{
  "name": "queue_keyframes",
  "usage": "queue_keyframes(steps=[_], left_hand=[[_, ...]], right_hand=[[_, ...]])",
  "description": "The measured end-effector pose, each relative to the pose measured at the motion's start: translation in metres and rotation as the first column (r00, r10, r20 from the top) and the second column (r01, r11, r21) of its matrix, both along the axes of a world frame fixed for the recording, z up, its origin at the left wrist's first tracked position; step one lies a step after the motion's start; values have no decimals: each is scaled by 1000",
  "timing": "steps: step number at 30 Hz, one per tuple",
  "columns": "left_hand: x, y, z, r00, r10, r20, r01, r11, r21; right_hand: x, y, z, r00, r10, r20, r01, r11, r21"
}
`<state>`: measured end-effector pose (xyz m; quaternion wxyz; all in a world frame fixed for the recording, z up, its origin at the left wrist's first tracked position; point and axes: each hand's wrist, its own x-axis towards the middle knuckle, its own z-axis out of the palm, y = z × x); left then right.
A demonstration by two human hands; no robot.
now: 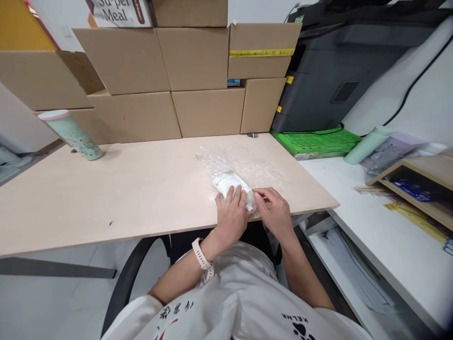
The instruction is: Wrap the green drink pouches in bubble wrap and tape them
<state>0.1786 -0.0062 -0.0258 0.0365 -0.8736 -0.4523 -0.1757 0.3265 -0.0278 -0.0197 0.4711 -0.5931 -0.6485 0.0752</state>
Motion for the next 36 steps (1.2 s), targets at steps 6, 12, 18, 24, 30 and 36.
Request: queue_keyframes(steps=[6, 12, 18, 24, 30, 36], left_hand=[[3, 4, 4, 999, 33, 25, -33, 999, -3], [-2, 4, 7, 998, 39, 46, -39, 999, 4], [-12, 5, 12, 1000, -11, 25, 12, 999, -32], [-22, 16, 1, 988, 16, 154, -13, 1000, -22], [-30, 26, -8, 935, 43, 353, 4, 991, -130], [-44, 27, -5, 569, 281, 773, 216, 856, -470]], right_hand=[[3, 16, -10, 994, 78, 75, -63, 981, -183], [3, 9, -8, 983, 81, 167, -44, 976, -215], [-3, -11, -11, 965, 95, 245, -57, 985, -161], [-14, -3, -12, 966, 45, 253, -18, 994, -107], [-29, 4, -10, 948, 70, 311, -48, 996, -77], [-32, 11, -12, 928, -44, 371, 28, 998, 49]])
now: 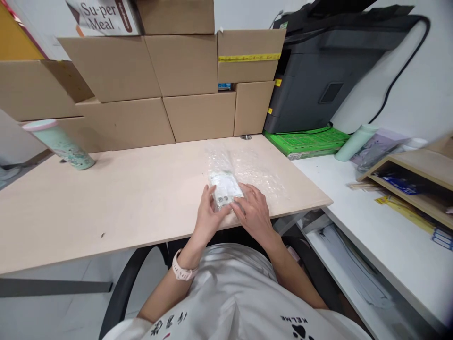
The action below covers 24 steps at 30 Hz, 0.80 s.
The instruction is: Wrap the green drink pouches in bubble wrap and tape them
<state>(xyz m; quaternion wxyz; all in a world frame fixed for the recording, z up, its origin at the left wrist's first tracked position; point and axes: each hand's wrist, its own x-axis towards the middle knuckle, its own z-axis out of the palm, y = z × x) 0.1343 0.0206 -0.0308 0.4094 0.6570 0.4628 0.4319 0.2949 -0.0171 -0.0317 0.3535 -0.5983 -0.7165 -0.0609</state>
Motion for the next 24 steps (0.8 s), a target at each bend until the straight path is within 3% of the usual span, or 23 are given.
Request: queue_keyframes(steps=[3, 6, 10, 14, 16, 19, 24], left_hand=[[-2, -2, 6, 959, 56, 277, 9, 974, -228], [11, -7, 13, 948, -38, 317, 96, 980, -172], [45, -11, 16, 972, -230, 45, 226, 971, 80], [72, -4, 10, 910, -295, -291, 384, 866, 321], [79, 0, 8, 866, -225, -446, 418, 816, 400], [84, 3, 6, 793, -45, -607, 385, 810, 442], [97, 3, 6, 725, 53, -687, 383, 798, 466]], right_hand=[[4, 1, -4, 994, 71, -79, -73, 997, -26], [13, -1, -8, 982, 89, -166, -105, 990, -96], [32, -6, -14, 978, 77, -194, -108, 982, -156], [49, -8, -15, 968, 133, -213, -175, 965, -193], [54, -8, -12, 960, 151, -237, -196, 964, -181], [58, -8, -5, 960, 128, -249, -179, 964, -195], [51, -16, -6, 981, 109, -163, -141, 970, -199]])
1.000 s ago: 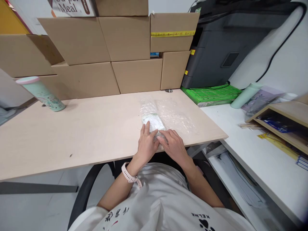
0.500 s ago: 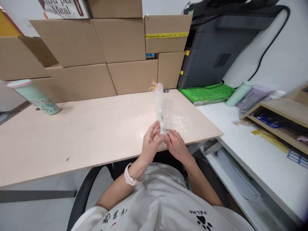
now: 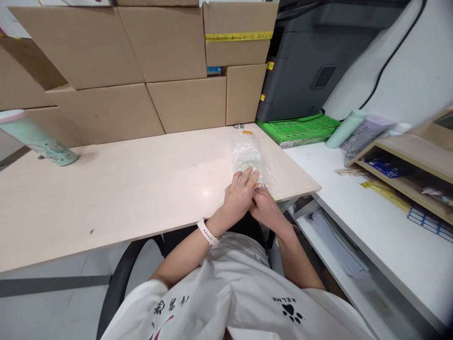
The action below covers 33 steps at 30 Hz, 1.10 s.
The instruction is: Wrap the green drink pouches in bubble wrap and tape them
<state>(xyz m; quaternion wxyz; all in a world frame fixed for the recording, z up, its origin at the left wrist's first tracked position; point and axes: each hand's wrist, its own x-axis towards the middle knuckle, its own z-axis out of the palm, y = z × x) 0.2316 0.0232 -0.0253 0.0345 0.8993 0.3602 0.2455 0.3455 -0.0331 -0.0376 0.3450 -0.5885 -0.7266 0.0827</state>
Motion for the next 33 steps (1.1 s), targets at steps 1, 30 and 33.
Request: queue_keyframes(steps=[1, 30, 33], left_hand=[[5, 1, 0, 1000, 1, -2, -1, 1000, 0], [-46, 33, 25, 760, 433, 485, 319, 401, -859], [-63, 16, 31, 643, 500, 580, 522, 267, -810]], right_hand=[[-3, -4, -2, 1000, -9, 18, 9, 1000, 18], [31, 9, 4, 978, -73, -194, 54, 993, -100], [7, -2, 3, 967, 15, -253, -37, 996, -83]])
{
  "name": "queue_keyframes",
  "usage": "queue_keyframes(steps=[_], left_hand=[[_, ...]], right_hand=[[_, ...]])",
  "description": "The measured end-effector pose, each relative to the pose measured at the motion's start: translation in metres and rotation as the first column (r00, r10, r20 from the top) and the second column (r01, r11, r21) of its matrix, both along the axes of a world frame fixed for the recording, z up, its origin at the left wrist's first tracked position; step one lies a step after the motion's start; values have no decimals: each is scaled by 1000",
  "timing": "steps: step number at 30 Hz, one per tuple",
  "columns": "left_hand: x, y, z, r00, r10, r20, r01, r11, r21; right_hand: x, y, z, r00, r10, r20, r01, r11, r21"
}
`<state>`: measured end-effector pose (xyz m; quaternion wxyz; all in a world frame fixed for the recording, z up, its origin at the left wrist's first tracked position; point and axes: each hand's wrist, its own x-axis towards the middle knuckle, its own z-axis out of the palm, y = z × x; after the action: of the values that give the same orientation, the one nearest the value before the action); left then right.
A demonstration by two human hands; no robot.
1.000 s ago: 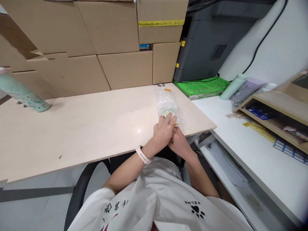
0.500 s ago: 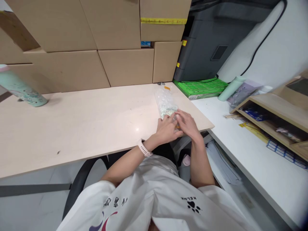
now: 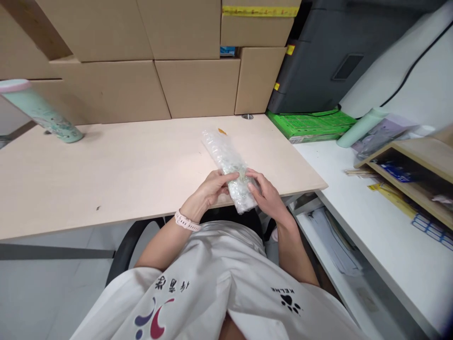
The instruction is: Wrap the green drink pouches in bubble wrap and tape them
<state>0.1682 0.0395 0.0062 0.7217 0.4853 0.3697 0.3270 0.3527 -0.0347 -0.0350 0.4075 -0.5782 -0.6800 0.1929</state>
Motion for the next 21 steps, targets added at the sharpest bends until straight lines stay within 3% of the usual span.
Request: queue_keyframes(steps=[3, 6, 9, 11, 13, 16, 18, 21], left_hand=[[-9, -15, 2, 980, 42, 196, -34, 998, -48], [-19, -22, -1, 968, 118, 222, -103, 991, -81], [-33, -24, -3, 954, 178, 241, -166, 984, -68], [-44, -26, -2, 949, 180, 259, -177, 984, -32], [-52, -31, 1, 956, 158, 246, -166, 986, 10], [-61, -40, 3, 972, 108, 209, -132, 986, 105], [-66, -45, 4, 985, 96, 143, -124, 971, 203], [-79, -49, 9, 981, 190, 36, -187, 888, 420]], right_hand=[[-19, -6, -2, 997, 54, -64, -52, 998, 30], [-31, -7, -2, 987, 86, -136, -80, 995, 55], [-39, -3, 0, 957, 0, -291, 20, 998, 64], [-43, 0, 2, 899, -32, -436, 30, 999, -13], [-47, 2, 7, 813, 48, -580, -135, 985, -108], [-55, -1, 14, 637, 195, -746, -460, 873, -164], [-60, -4, 18, 582, 182, -792, -517, 835, -189], [-61, -11, 21, 589, 105, -801, -432, 879, -203]])
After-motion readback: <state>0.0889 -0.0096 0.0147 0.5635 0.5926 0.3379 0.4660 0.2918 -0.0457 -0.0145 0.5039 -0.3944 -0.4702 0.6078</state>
